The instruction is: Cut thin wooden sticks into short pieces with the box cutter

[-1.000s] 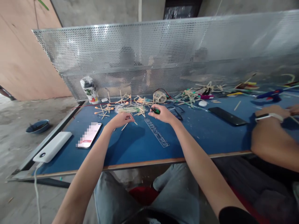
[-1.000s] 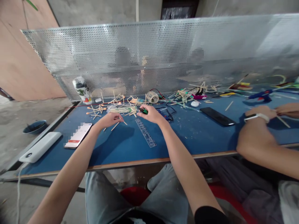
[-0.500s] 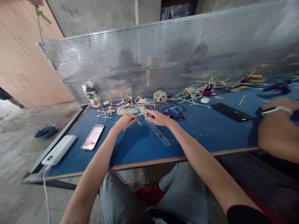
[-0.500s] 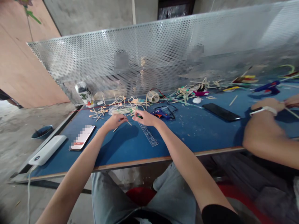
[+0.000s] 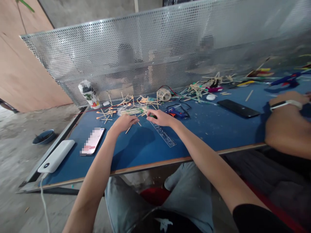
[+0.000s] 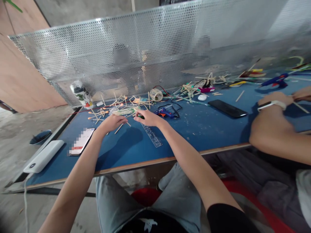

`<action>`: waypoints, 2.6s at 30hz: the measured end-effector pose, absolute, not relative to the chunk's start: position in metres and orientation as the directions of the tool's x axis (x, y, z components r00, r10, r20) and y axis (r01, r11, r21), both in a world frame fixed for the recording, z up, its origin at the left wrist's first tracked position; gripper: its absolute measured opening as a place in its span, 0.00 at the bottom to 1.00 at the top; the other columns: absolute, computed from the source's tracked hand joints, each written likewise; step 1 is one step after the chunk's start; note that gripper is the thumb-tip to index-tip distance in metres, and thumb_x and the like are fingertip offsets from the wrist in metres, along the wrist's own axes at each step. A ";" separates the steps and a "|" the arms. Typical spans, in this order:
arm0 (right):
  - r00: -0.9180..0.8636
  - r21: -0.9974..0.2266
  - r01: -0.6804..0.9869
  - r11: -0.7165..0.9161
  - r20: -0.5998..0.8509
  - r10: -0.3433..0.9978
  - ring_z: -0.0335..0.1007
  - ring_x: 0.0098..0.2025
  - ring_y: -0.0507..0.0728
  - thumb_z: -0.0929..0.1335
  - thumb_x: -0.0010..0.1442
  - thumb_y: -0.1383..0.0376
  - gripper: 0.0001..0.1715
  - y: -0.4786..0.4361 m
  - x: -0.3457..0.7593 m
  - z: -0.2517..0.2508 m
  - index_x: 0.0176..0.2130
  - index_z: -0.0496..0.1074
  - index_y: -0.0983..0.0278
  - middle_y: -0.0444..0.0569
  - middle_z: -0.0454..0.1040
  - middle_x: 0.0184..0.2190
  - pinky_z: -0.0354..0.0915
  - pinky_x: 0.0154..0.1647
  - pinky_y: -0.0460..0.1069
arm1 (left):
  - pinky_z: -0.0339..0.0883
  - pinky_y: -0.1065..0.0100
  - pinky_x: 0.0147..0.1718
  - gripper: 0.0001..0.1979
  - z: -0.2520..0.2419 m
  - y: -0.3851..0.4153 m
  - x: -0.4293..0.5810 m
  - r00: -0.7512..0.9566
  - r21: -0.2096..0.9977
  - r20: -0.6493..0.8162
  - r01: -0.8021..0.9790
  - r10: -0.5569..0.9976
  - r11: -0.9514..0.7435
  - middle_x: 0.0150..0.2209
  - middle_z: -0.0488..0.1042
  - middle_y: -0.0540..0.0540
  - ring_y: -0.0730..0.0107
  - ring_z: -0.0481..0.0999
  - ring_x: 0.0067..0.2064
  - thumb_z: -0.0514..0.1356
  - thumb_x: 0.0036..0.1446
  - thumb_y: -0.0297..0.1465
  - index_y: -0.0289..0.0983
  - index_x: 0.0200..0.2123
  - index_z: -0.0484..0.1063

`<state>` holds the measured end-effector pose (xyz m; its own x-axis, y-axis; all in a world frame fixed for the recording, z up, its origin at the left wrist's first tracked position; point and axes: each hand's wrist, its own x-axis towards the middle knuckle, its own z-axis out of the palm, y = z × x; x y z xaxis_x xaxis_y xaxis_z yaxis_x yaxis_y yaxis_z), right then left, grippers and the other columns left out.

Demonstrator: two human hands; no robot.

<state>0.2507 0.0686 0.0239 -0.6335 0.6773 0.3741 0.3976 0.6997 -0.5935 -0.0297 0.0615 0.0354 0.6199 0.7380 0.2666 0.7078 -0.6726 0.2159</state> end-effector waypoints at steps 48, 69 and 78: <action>-0.405 -0.042 0.906 0.421 0.197 0.893 0.76 0.47 0.58 0.69 0.71 0.51 0.21 0.068 0.210 -0.001 0.52 0.75 0.64 0.51 0.78 0.49 0.75 0.51 0.58 | 0.71 0.68 0.33 0.11 0.017 0.063 -0.009 0.337 0.529 0.281 0.727 0.899 -0.438 0.32 0.85 0.49 0.67 0.83 0.29 0.60 0.68 0.37 0.41 0.39 0.82; -0.402 0.029 0.915 0.403 0.152 0.903 0.76 0.52 0.60 0.70 0.71 0.53 0.22 0.068 0.206 -0.006 0.57 0.73 0.63 0.53 0.75 0.55 0.75 0.53 0.60 | 0.69 0.69 0.31 0.11 0.017 0.064 -0.008 0.281 0.472 0.253 0.799 0.926 -0.372 0.32 0.85 0.50 0.70 0.82 0.27 0.61 0.68 0.37 0.41 0.40 0.83; -0.402 0.068 0.915 0.397 0.116 0.908 0.75 0.53 0.61 0.70 0.71 0.53 0.23 0.064 0.205 -0.002 0.58 0.73 0.64 0.53 0.75 0.56 0.75 0.53 0.61 | 0.67 0.71 0.31 0.11 0.023 0.057 -0.005 0.259 0.437 0.233 0.833 0.937 -0.339 0.30 0.84 0.52 0.70 0.83 0.29 0.60 0.69 0.38 0.43 0.41 0.83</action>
